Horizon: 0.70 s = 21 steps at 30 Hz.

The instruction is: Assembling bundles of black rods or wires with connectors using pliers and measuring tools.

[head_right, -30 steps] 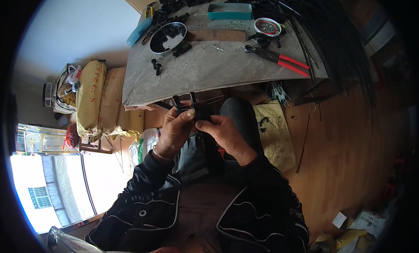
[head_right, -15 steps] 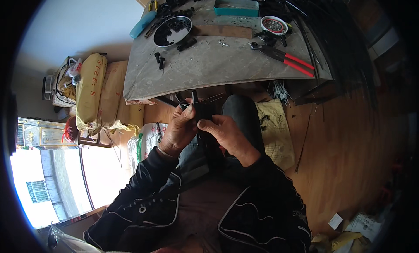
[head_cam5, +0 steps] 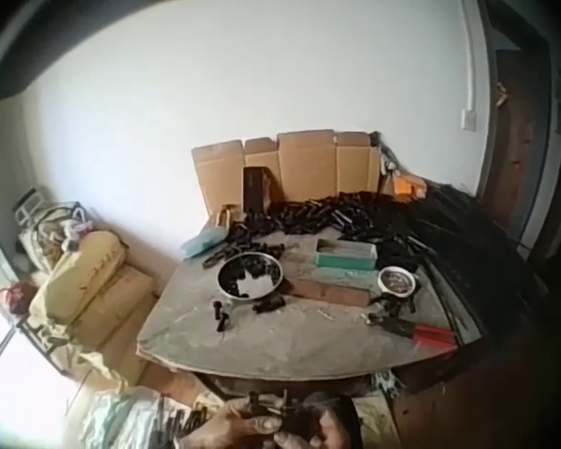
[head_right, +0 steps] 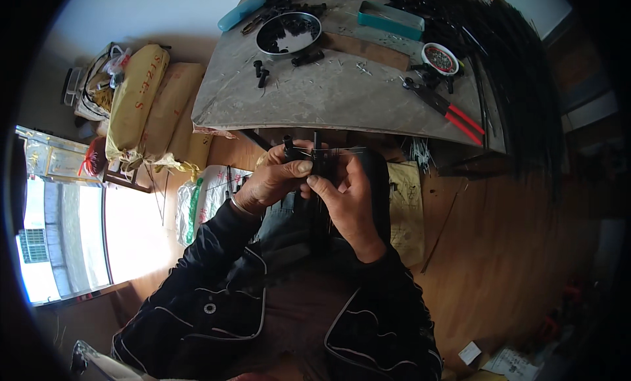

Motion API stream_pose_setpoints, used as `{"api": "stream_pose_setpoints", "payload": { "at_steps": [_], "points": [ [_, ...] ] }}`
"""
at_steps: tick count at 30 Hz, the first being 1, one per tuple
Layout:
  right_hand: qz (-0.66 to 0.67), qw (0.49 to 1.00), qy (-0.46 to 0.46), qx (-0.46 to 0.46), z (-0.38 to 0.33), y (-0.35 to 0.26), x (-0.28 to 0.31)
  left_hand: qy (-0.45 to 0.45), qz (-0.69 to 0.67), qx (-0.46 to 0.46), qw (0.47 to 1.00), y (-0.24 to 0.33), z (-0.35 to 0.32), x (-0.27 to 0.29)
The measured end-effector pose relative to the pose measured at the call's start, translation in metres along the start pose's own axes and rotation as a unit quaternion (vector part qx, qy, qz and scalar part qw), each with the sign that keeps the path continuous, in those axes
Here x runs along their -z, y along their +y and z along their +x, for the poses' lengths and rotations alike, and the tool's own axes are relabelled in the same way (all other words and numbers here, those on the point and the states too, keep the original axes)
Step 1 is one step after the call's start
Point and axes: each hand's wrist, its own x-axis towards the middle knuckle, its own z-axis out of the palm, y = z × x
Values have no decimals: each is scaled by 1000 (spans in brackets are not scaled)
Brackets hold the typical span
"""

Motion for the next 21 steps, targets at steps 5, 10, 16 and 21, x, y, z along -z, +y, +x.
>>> {"api": "stream_pose_setpoints", "payload": {
  "at_steps": [5,10,16,21],
  "points": [
    [46,999,-27,11,4,1,-5,-10,26,-20,999,-1,3,1],
    [32,999,-23,-8,3,2,-2,-33,-4,-20,999,0,6,2],
    [30,999,-10,9,4,2,-3,-33,2,-20,999,1,8,-1],
    [25,1000,-5,0,3,4,0,11,45,-56,997,-2,11,-4]
  ]
}}
